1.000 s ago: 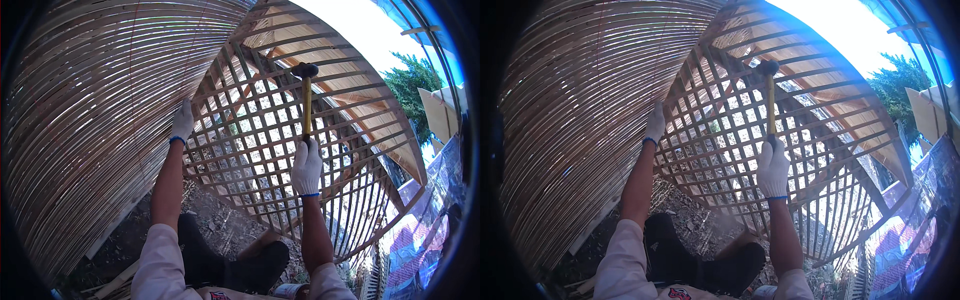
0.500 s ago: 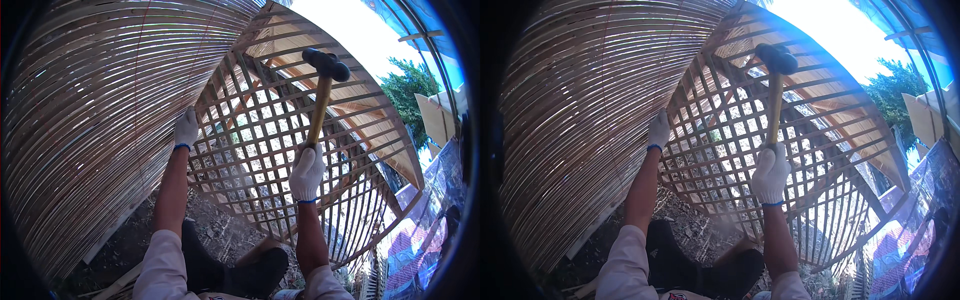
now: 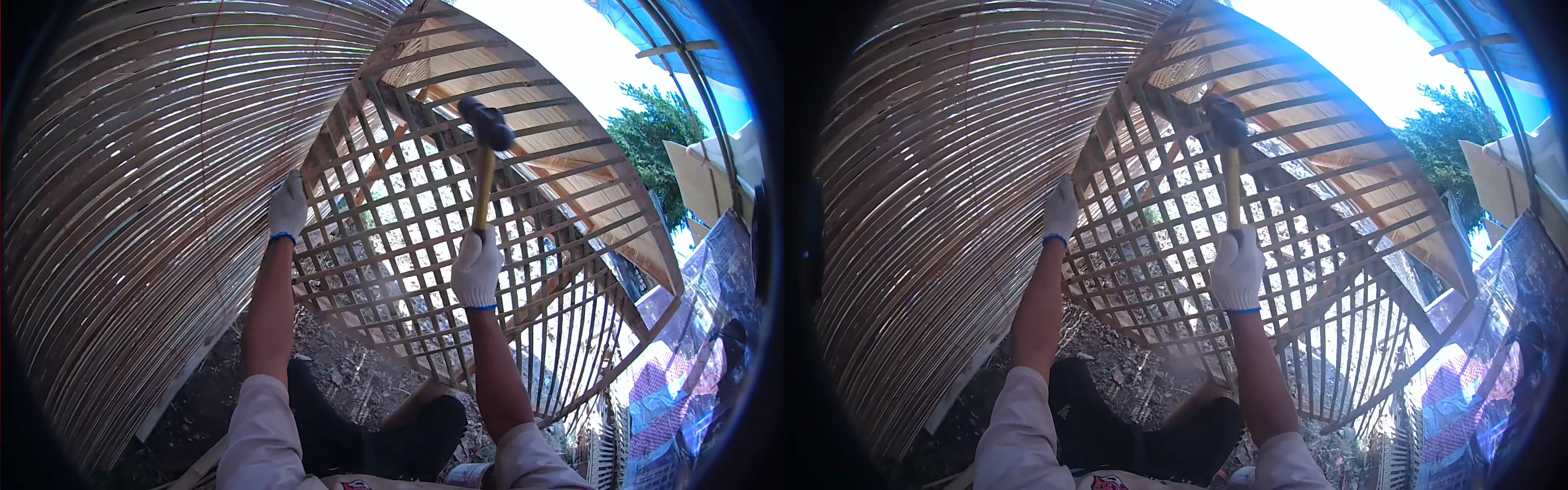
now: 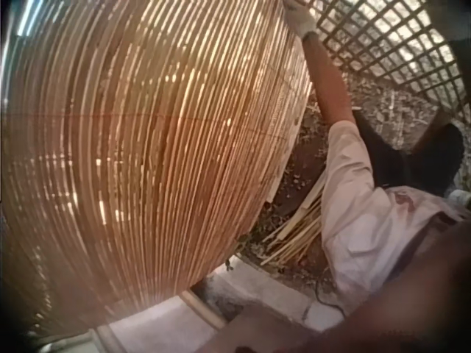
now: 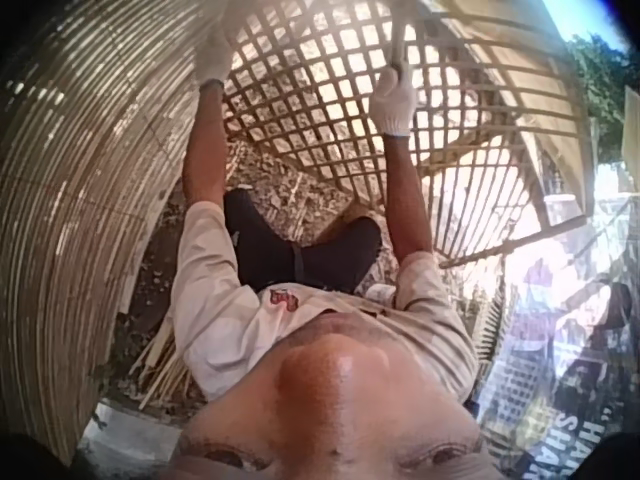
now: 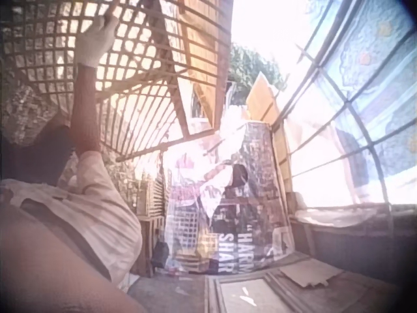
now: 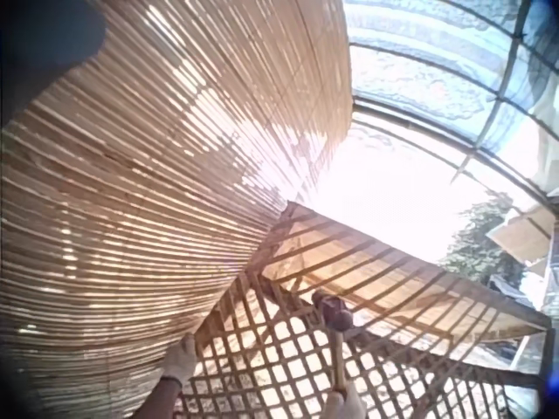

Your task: The person constructs a wooden lattice structure by hammering bamboo strips onto the frame with a hammer, cutting a bamboo strip with a hand saw, and fitting and hammering additional strips.

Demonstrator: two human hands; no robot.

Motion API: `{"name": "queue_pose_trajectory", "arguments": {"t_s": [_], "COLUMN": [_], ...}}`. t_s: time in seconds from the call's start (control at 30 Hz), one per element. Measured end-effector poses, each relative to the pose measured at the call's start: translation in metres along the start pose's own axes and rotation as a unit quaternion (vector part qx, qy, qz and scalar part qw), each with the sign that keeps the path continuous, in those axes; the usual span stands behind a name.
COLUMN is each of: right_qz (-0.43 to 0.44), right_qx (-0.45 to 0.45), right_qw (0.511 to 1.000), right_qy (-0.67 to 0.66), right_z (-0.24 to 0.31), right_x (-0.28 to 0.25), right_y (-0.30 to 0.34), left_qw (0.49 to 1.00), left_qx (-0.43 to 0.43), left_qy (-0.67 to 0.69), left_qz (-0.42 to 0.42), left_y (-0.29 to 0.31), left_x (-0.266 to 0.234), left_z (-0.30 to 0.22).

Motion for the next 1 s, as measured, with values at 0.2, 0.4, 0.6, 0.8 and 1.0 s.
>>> {"name": "queue_pose_trajectory", "arguments": {"t_s": [0.2, 0.4, 0.6, 0.8, 1.0], "right_qz": [0.041, 0.014, 0.122, 0.138, 0.19], "right_qx": [0.115, 0.059, 0.136, 0.068, -0.031], "right_qw": [0.992, 0.995, 0.978, 0.987, 0.981], "right_qy": [-0.007, -0.082, -0.101, -0.04, -0.003], "right_z": [0.021, 0.03, 0.039, 0.026, 0.04], "right_x": [-0.018, -0.035, -0.025, -0.012, 0.008], "right_y": [-0.01, 0.015, 0.044, 0.057, 0.05], "left_qw": [0.999, 0.998, 0.994, 0.997, 0.997], "left_qx": [0.022, 0.034, 0.047, 0.015, 0.039], "left_qy": [-0.021, 0.045, 0.067, 0.045, 0.034], "left_qz": [-0.021, 0.038, 0.066, 0.061, 0.053], "left_y": [0.003, -0.007, -0.005, -0.001, 0.002], "left_x": [0.003, -0.014, -0.017, -0.01, -0.018], "left_z": [0.02, 0.03, 0.027, 0.016, 0.016]}}
Point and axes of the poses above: each hand's wrist, its own y-axis away from the middle knuckle, its own x-axis out of the palm, z = x × y, the point moved 2 cm from there along -y, towards the middle knuckle, and after that the axes turned 10 degrees about y, right-handed, at the moved point
